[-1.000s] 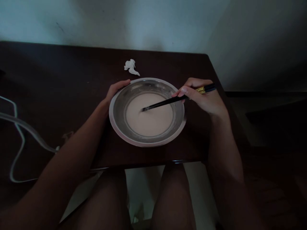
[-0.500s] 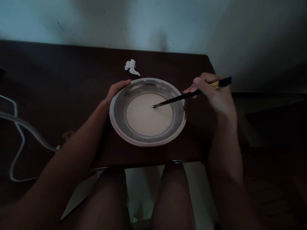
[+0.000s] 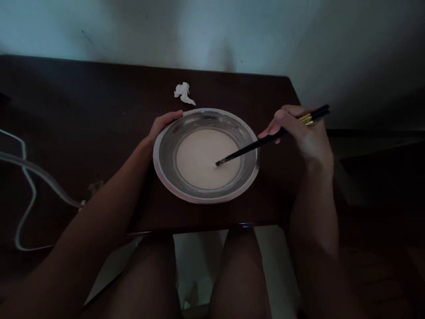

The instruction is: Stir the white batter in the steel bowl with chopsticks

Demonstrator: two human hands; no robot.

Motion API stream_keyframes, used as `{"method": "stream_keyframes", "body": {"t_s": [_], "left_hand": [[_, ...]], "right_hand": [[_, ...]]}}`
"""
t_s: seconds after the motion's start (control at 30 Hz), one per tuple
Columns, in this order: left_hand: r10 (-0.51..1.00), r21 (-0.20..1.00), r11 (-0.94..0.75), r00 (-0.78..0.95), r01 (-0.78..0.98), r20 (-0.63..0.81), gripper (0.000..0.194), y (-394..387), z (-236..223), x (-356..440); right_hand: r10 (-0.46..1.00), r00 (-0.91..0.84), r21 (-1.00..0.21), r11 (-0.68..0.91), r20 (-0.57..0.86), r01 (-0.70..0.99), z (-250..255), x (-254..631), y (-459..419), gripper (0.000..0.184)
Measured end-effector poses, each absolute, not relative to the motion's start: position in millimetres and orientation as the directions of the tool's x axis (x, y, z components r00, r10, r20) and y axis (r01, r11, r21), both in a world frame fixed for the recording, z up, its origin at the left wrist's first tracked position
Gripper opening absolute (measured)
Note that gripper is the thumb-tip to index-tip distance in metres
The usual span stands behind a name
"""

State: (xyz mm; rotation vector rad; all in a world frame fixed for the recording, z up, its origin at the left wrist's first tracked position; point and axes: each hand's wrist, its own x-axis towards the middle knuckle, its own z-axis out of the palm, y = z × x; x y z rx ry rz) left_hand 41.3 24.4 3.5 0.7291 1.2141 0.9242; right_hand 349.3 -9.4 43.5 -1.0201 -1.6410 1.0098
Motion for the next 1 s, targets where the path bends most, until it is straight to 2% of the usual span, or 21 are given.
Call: {"method": "stream_keyframes", "body": {"t_s": [0.13, 0.3, 0.37, 0.5, 0.57, 0.7, 0.9, 1.0], "left_hand": [[0.885, 0.865, 0.462, 0.045, -0.198, -0.463, 0.025, 26.4, 2.6, 41.7], [0.887, 0.864, 0.459, 0.057, -0.208, -0.458, 0.026, 26.3, 3.2, 41.6], [0.880, 0.854, 0.473, 0.069, -0.217, -0.470, 0.025, 26.0, 4.1, 42.0], [0.876, 0.847, 0.479, 0.070, -0.230, -0.477, 0.026, 26.0, 5.8, 43.8], [0.880, 0.852, 0.474, 0.071, -0.221, -0.470, 0.028, 26.1, 5.8, 44.1], [0.880, 0.849, 0.473, 0.084, -0.234, -0.468, 0.029, 27.2, 2.5, 42.2], [0.890, 0.863, 0.444, 0.010, -0.243, -0.455, 0.030, 29.1, 0.8, 43.6], [0.895, 0.871, 0.434, -0.003, -0.231, -0.447, 0.030, 26.2, 3.4, 46.1]], "right_hand": [[0.901, -0.362, -0.938, 0.312, 0.241, 0.153, 41.2, 339.9, -7.3, 0.031], [0.924, -0.171, -0.916, 0.368, 0.342, 0.159, 44.7, 345.9, -8.6, 0.035], [0.932, -0.194, -0.927, 0.338, 0.306, 0.161, 47.0, 348.8, -11.0, 0.038], [0.902, -0.350, -0.936, 0.320, 0.253, 0.148, 45.9, 343.8, -9.4, 0.035], [0.904, -0.331, -0.927, 0.337, 0.270, 0.164, 44.3, 342.1, -6.8, 0.033], [0.928, -0.174, -0.920, 0.358, 0.331, 0.157, 45.6, 346.1, -7.3, 0.038], [0.897, -0.356, -0.938, 0.323, 0.263, 0.122, 45.1, 339.4, -8.0, 0.036], [0.916, -0.266, -0.926, 0.347, 0.300, 0.151, 43.8, 339.9, -5.7, 0.035]]}}
